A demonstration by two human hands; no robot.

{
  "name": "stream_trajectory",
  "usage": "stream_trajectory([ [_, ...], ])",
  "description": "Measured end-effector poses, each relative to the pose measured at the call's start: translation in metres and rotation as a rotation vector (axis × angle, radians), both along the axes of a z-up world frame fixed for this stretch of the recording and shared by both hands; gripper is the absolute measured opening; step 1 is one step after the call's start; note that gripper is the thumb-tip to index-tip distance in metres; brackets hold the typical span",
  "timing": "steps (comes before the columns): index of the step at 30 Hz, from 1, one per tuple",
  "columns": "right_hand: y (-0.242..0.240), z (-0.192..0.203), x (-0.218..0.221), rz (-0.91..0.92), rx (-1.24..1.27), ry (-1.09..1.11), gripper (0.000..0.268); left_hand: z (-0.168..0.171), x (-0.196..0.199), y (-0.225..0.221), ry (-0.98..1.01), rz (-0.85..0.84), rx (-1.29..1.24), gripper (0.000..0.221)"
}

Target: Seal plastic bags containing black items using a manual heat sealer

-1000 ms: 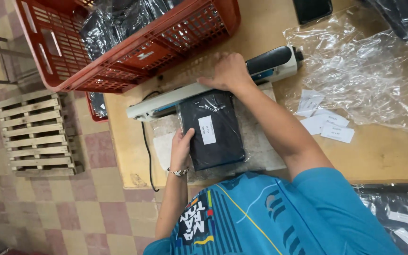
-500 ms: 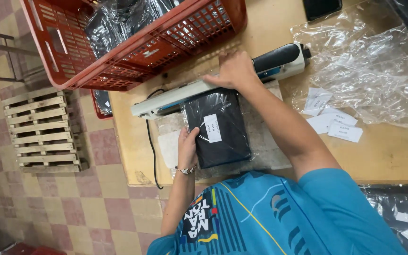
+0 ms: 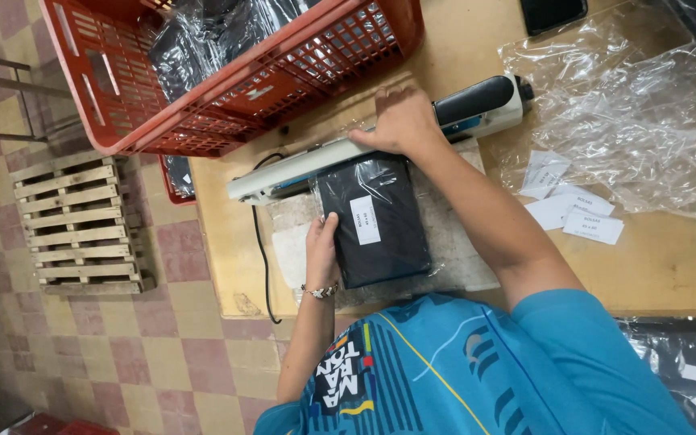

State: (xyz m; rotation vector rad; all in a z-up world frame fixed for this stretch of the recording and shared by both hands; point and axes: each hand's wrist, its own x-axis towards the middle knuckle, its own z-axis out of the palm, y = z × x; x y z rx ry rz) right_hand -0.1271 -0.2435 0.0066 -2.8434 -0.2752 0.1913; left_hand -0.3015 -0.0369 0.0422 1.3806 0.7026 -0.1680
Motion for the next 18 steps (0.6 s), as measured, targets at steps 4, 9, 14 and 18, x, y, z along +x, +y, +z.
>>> stream_trajectory([
  [4, -0.002, 0.010, -0.005, -0.001, -0.006, -0.001, 0.109, -0.011, -0.001, 0.004, -0.018, -0.006, -0.005, 0.017],
  [9, -0.001, 0.006, -0.005, -0.002, -0.005, -0.029, 0.107, -0.044, -0.006, 0.017, -0.048, 0.019, 0.045, 0.013],
  [14, -0.002, 0.011, -0.011, -0.004, 0.000, -0.022, 0.107, -0.053, -0.006, 0.017, -0.082, 0.039, 0.062, 0.012],
  [18, -0.001, 0.008, -0.006, 0.016, -0.037, 0.018, 0.108, -0.035, -0.004, 0.008, -0.060, 0.062, 0.068, 0.013],
])
